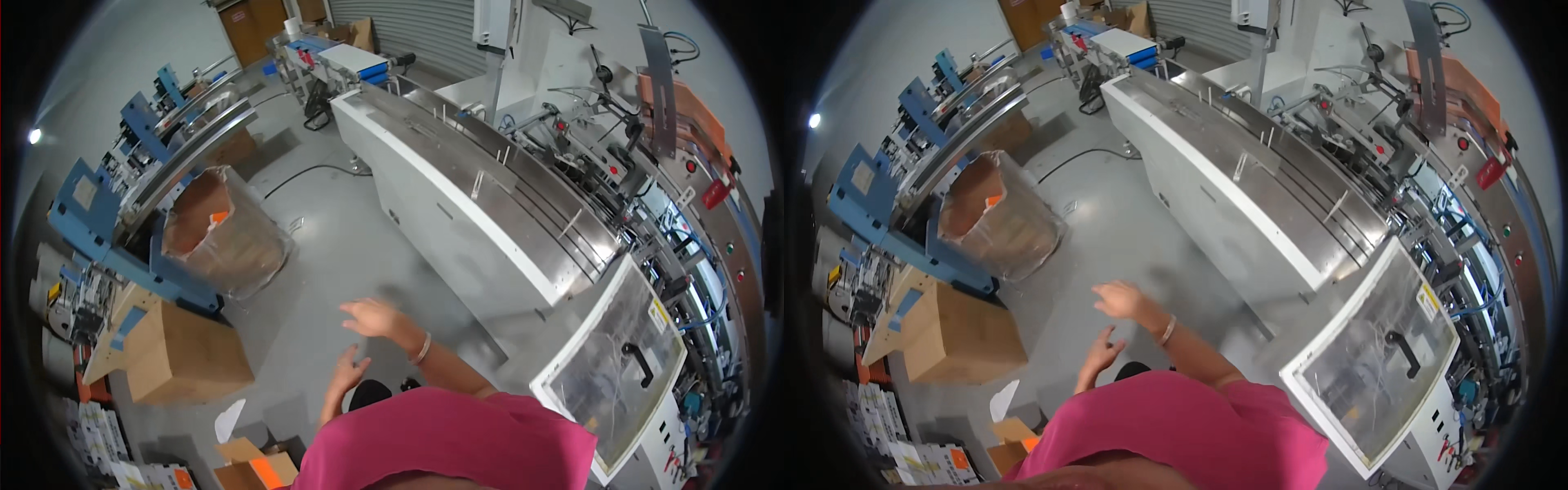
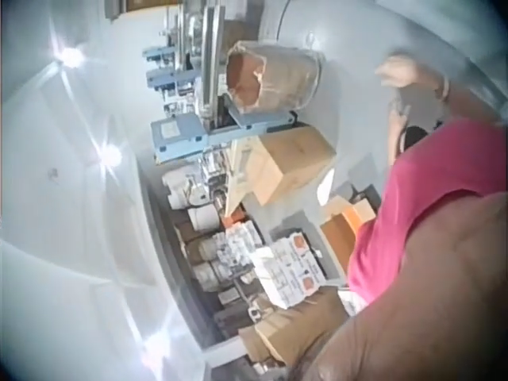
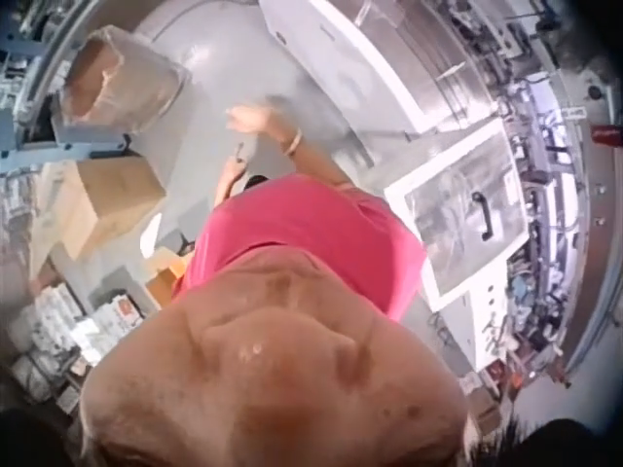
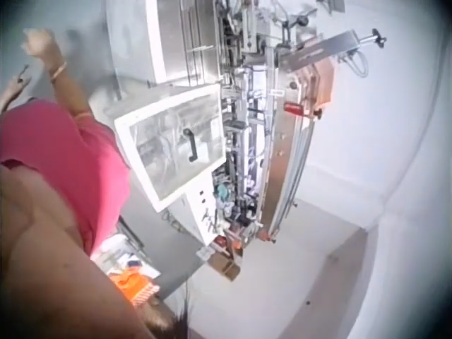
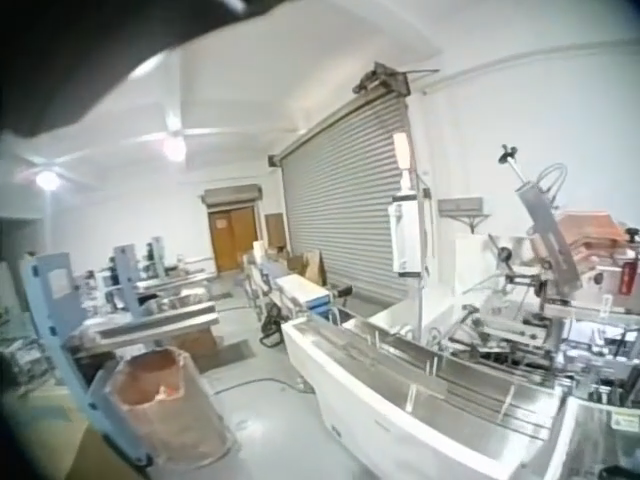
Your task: Packing small finished orange boxes from a production machine into a larger cardboard shipping carton.
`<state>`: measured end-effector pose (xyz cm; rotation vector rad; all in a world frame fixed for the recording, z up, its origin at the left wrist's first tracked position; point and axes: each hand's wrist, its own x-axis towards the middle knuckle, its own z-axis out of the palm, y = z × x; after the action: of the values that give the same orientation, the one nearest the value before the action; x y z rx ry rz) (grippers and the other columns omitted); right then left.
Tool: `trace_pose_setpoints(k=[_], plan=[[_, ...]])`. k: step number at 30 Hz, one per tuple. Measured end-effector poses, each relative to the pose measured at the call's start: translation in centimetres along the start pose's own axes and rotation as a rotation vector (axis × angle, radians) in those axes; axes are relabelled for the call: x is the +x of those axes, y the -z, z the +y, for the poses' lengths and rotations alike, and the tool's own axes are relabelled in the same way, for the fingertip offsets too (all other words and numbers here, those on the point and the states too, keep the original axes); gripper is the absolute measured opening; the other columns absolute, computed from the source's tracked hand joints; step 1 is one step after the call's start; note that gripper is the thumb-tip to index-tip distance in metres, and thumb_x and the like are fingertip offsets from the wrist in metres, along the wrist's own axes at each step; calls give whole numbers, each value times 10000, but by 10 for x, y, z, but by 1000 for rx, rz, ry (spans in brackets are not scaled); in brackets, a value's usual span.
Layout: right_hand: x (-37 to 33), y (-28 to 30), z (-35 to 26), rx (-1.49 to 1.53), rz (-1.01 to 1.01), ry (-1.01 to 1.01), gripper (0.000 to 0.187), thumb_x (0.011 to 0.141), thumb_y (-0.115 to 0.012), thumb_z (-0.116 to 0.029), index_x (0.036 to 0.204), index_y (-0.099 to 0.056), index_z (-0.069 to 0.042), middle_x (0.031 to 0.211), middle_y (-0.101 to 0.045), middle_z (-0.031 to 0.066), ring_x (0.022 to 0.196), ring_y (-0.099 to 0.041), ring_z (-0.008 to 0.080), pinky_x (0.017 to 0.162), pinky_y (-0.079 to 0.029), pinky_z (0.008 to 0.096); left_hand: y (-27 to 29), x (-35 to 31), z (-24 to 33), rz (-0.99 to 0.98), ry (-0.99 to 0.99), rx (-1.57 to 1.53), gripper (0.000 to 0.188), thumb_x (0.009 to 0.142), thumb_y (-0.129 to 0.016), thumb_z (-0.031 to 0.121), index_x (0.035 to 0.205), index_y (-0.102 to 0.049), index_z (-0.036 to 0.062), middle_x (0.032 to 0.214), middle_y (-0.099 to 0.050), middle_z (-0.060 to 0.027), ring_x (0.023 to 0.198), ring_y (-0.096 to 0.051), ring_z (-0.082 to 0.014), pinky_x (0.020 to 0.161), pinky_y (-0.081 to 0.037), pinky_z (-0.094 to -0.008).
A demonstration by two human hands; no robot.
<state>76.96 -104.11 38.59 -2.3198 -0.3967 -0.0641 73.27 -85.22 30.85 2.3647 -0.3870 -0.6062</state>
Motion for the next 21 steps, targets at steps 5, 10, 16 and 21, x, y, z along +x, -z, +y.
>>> trace_pose_setpoints(k=[5,10,16,21], plan=[[83,66,22,127,109,5,352,837,-529,-268,1128,-545,-72,1069,-582,131,941,-565,326,804,-455,399,65,98,-19,95,8,105,524,768,-626,294,1173,-488,-7,1121,-528,-258,958,-558,-379,820,-451,-431],[161,129,136,-79,729,-42,316,810,-571,-201,1101,-561,-75,1013,-584,135,878,-584,275,752,-472,360,108,248,-39,59,-74,286,485,777,-627,293,1161,-513,19,1081,-570,-217,922,-590,-328,796,-463,-405],[195,346,172,-340,1297,-373,412,813,-607,-192,1138,-513,44,1060,-557,217,924,-557,339,804,-449,376,150,432,99,21,-354,128,420,833,-550,265,1155,-498,0,1079,-546,-251,1015,-513,-389,855,-416,-426],[246,455,168,-803,1544,-346,539,814,-616,-259,1210,-421,50,1172,-481,237,1100,-449,365,933,-359,401,156,514,193,-55,-645,-35,392,819,-580,237,1135,-520,14,1051,-570,-196,850,-598,-337,755,-469,-387]])
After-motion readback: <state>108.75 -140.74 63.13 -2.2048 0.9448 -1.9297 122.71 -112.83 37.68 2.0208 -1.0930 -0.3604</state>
